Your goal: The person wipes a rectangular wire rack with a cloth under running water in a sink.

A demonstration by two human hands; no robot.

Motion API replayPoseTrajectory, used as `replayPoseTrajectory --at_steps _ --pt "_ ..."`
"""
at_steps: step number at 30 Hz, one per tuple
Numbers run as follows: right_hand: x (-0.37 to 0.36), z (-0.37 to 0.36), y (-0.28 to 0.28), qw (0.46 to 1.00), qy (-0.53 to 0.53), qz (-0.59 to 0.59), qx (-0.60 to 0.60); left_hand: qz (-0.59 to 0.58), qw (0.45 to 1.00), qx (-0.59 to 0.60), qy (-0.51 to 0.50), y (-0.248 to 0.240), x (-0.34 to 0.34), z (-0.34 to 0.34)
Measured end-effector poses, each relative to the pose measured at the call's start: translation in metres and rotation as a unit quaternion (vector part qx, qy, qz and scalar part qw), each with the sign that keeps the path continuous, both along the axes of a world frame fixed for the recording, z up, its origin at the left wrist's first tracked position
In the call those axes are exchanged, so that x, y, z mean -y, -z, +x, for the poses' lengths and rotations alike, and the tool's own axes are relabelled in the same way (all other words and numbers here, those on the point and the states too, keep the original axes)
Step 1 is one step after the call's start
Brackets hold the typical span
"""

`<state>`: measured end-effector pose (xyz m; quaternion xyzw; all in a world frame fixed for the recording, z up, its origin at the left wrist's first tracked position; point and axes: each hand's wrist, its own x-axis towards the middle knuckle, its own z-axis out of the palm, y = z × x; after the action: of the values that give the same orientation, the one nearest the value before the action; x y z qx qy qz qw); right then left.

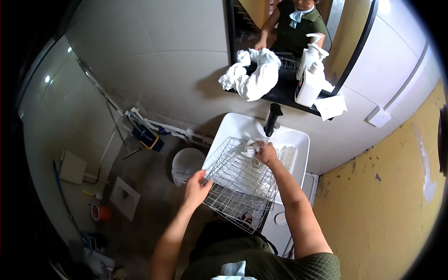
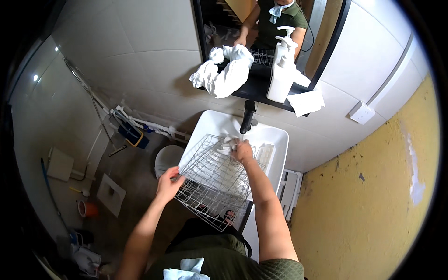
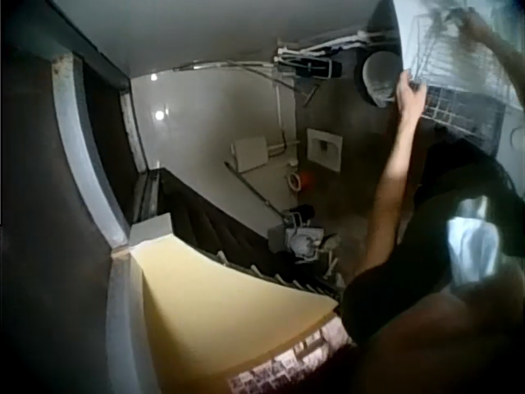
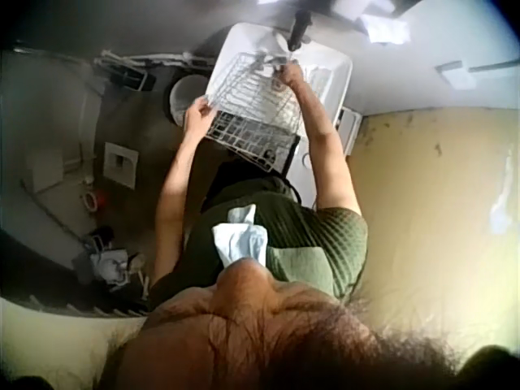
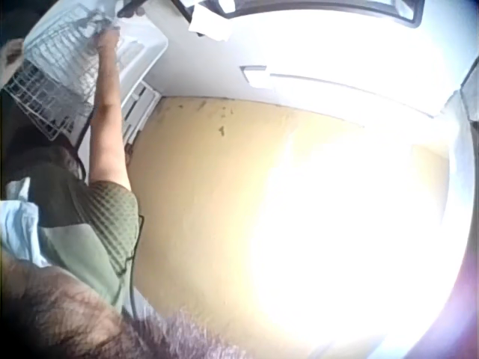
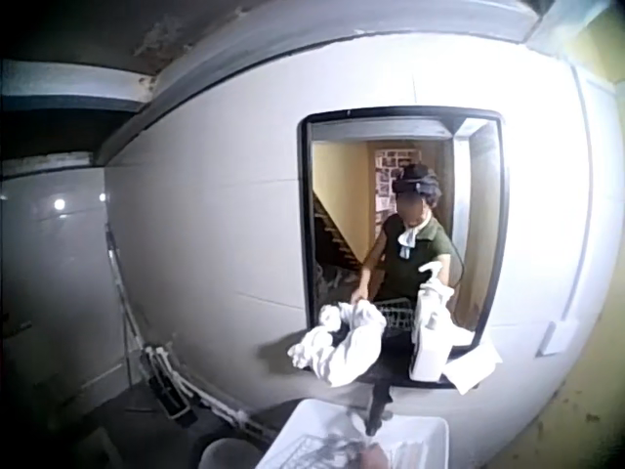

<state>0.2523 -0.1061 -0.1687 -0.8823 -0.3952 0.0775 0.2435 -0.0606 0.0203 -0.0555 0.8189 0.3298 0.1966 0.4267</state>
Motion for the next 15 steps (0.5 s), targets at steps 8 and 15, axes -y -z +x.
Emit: replayPoseTrajectory --at_steps 8,15 --pt "0.003 -0.013 -0.028 0.968 0.198 0.007 -0.154 -0.230 0.968 -0.087 0.040 0.041 -0.035 0.058" --pt "-0.032 -0.104 -0.042 0.994 -0.031 0.026 -0.100 -0.038 0.992 -0.118 0.011 0.059 -0.022 0.081"
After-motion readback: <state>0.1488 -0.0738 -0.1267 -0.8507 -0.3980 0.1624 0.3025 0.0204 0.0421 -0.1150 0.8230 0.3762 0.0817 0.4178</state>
